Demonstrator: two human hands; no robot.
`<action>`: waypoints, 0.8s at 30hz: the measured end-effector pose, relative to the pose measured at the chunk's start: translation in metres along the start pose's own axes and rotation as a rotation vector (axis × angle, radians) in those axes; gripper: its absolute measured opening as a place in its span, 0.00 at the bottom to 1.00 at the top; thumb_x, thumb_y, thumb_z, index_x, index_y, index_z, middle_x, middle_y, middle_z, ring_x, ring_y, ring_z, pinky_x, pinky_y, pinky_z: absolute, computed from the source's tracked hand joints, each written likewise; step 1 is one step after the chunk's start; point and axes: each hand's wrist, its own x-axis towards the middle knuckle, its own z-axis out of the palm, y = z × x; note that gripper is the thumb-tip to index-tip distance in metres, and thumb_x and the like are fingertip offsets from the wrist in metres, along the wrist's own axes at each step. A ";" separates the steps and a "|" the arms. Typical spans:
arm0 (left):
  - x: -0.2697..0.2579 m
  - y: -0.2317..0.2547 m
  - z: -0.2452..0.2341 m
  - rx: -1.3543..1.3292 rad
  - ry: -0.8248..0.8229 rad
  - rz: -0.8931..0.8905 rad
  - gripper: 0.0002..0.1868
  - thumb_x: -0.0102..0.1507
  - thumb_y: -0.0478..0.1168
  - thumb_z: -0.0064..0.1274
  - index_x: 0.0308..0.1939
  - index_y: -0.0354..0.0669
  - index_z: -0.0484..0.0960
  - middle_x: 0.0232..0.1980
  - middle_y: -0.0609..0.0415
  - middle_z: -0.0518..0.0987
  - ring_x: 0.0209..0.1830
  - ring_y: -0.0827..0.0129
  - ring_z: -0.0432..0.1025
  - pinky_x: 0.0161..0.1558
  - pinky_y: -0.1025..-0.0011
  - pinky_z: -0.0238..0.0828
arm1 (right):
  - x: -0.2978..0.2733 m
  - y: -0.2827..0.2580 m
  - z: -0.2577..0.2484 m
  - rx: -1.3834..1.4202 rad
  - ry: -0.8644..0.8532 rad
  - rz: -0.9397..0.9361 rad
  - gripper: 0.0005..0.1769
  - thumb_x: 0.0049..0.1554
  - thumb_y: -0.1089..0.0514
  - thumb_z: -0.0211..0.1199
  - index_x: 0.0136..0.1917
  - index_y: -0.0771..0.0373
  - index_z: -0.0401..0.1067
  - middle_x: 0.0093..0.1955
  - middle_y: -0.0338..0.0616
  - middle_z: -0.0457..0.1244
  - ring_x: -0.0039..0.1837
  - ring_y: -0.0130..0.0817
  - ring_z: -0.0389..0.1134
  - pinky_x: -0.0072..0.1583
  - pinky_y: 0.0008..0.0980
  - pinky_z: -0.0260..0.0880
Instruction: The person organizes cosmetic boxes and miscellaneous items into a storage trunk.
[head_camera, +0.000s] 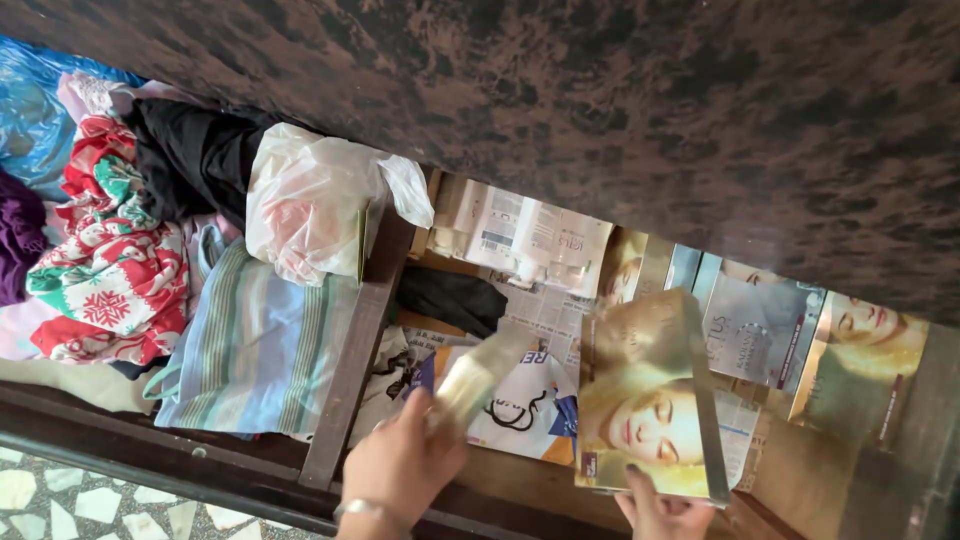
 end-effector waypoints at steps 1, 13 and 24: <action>0.008 0.012 -0.001 0.005 -0.003 0.002 0.28 0.57 0.62 0.60 0.55 0.58 0.72 0.38 0.51 0.84 0.39 0.54 0.80 0.40 0.56 0.77 | -0.002 0.001 -0.002 0.002 0.005 0.004 0.45 0.46 0.75 0.63 0.75 0.54 0.58 0.64 0.49 0.65 0.60 0.46 0.70 0.50 0.52 0.76; 0.136 0.020 0.073 0.348 -0.211 0.282 0.32 0.59 0.46 0.57 0.67 0.61 0.65 0.65 0.54 0.75 0.62 0.53 0.73 0.58 0.57 0.72 | 0.055 0.061 -0.002 -0.223 0.103 -0.628 0.53 0.35 0.76 0.72 0.74 0.71 0.59 0.67 0.55 0.64 0.66 0.43 0.68 0.67 0.42 0.68; 0.126 0.059 0.044 0.436 -0.237 0.269 0.36 0.66 0.46 0.51 0.77 0.63 0.55 0.70 0.47 0.68 0.69 0.47 0.66 0.63 0.54 0.70 | 0.028 0.052 0.089 0.115 0.272 -0.383 0.34 0.48 0.69 0.72 0.62 0.64 0.55 0.62 0.46 0.56 0.64 0.32 0.60 0.62 0.39 0.72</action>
